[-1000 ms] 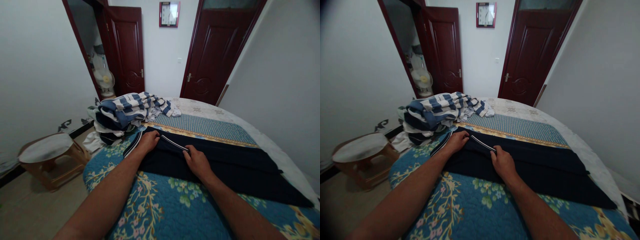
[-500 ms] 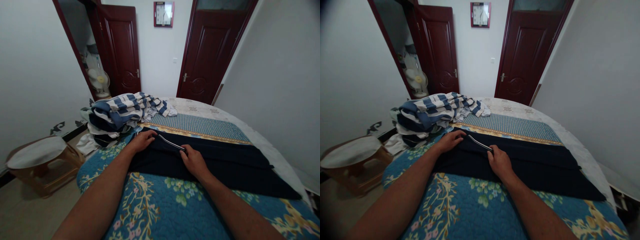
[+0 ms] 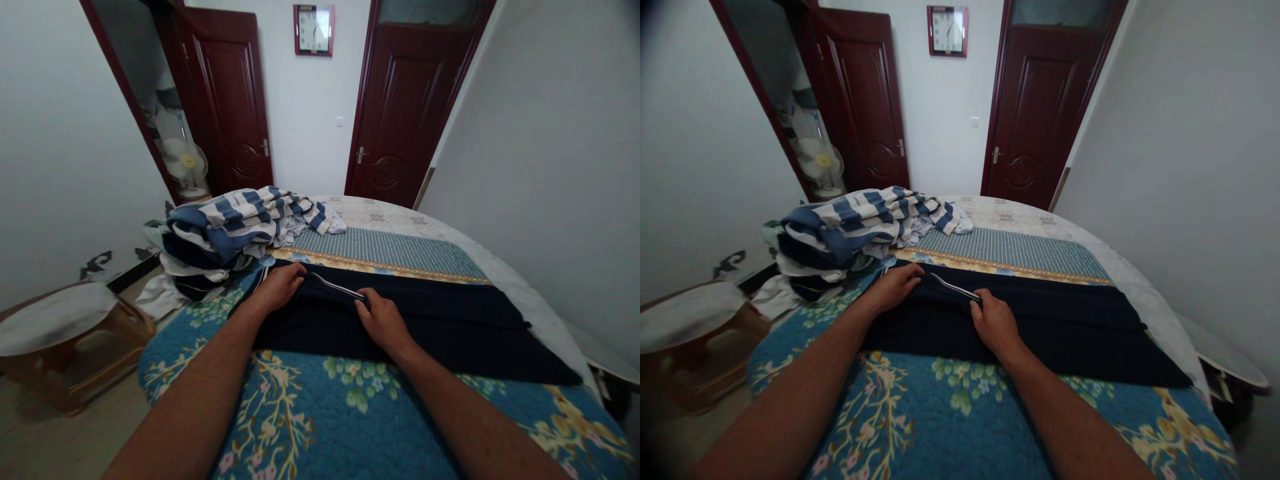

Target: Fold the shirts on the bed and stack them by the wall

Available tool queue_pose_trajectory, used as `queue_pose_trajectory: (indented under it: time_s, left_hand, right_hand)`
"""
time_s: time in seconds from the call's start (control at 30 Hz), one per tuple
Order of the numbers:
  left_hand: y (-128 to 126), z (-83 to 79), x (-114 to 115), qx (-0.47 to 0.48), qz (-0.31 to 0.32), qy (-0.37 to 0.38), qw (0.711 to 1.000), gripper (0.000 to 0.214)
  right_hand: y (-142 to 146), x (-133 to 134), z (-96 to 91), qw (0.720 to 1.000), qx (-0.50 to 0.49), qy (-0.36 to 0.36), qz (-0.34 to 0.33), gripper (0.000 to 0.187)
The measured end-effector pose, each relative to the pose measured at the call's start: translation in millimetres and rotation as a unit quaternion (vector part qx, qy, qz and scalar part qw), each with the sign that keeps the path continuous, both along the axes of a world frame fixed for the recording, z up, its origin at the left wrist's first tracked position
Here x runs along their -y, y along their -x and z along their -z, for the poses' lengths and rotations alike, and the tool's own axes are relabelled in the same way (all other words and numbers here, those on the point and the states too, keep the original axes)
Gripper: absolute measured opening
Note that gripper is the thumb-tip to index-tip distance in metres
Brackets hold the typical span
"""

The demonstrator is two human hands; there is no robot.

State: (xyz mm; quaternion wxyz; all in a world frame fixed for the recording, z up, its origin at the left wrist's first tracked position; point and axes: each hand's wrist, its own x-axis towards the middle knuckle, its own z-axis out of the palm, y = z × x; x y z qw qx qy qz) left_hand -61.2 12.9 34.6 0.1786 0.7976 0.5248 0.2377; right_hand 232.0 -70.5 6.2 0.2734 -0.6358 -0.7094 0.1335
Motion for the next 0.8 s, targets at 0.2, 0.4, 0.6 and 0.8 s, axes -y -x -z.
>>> queue_pose_trajectory:
  time_s: [0.2, 0.4, 0.6, 0.8]
  left_hand:
    - [-4.7, 5.0, 3.1, -0.043, -0.019, -0.001, 0.999, 0.023]
    - [-4.0, 4.0, 4.0, -0.049, -0.058, 0.019, 0.997, 0.021]
    - [-11.8, -2.5, 2.4, -0.007, -0.089, -0.133, 0.987, 0.022]
    - [-20.9, 16.2, -5.5, -0.048, 0.034, -0.112, 0.992, 0.045]
  right_hand:
    - [-2.5, -1.2, 5.4, 1.000, 0.018, -0.006, -0.006, 0.030]
    - [-3.2, -1.7, 7.4, 0.999, 0.039, -0.008, -0.002, 0.030]
    - [-5.1, -2.5, 2.2, 0.994, 0.055, -0.086, 0.027, 0.038]
    - [-9.0, -15.4, 2.8, 0.986, 0.080, -0.141, -0.045, 0.046]
